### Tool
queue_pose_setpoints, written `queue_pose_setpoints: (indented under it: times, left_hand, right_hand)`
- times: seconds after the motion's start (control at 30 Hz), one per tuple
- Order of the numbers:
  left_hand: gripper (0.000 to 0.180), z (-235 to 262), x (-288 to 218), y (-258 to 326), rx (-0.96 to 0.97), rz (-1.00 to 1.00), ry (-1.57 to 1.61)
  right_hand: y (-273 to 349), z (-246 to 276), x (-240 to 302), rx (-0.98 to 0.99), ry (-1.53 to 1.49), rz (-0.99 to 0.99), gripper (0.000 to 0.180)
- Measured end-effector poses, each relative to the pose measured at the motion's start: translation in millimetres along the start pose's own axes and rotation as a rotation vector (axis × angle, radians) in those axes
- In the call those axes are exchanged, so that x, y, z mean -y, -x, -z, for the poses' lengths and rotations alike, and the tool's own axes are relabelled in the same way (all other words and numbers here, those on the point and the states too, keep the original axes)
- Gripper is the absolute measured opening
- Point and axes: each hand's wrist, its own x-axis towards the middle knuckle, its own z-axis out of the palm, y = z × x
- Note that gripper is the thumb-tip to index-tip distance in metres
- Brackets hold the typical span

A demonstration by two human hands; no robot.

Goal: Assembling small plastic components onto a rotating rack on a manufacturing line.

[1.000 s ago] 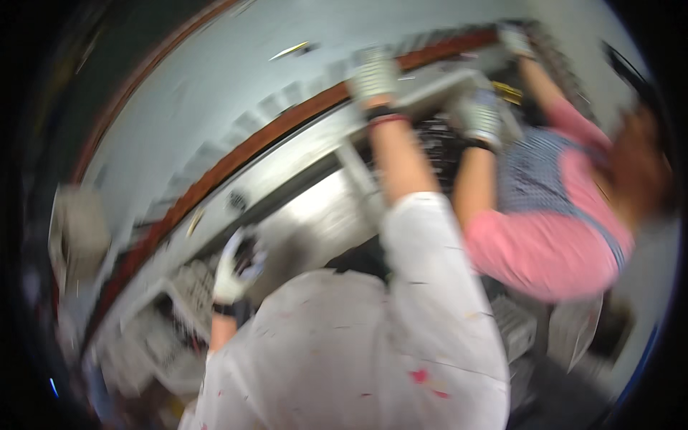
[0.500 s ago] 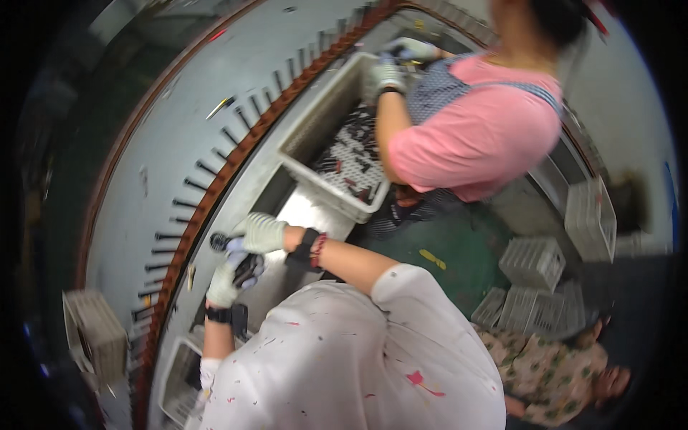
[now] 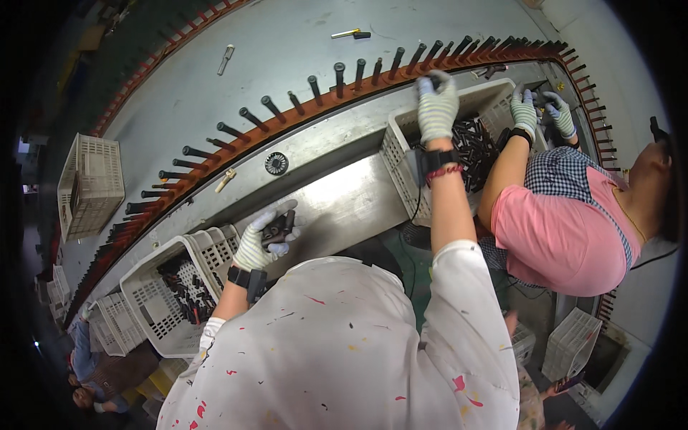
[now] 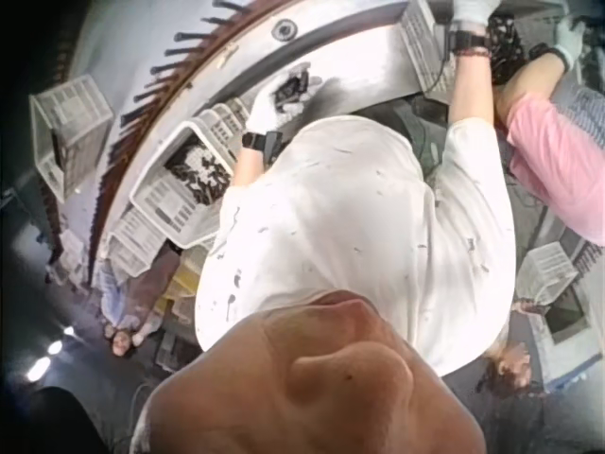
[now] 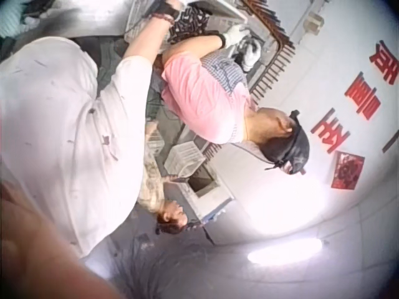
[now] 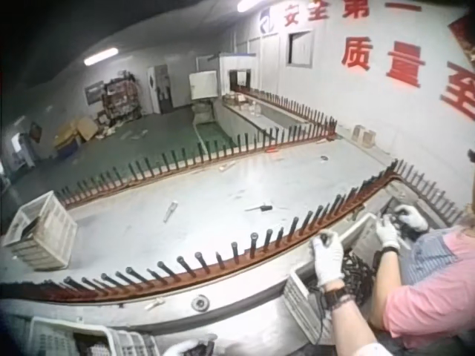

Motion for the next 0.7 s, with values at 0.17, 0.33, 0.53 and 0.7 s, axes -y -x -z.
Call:
queue_pose_setpoints:
  times: [0.17,0.33,0.53,0.7]
  left_hand:
    - [0.052,5,12,-1,-0.083,-0.042,0.05]
    - [0.049,-1,15,-8,-0.176,-0.11,-0.065]
    - [0.046,-15,11,-21,-0.254,-0.093,-0.273]
    - [0.044,-18,9,-34,-0.265,-0.157,-0.271]
  right_hand:
    - [-105,33,-42,-0.325,0.088,0.175,0.021]
    - [-140,32,-41,-0.445,0.214,0.29,0.019]
    - [-166,30,-56,-0.184,0.313,0.327,0.021]
    - [-136,5,-55,0.002,0.481,0.329,0.023]
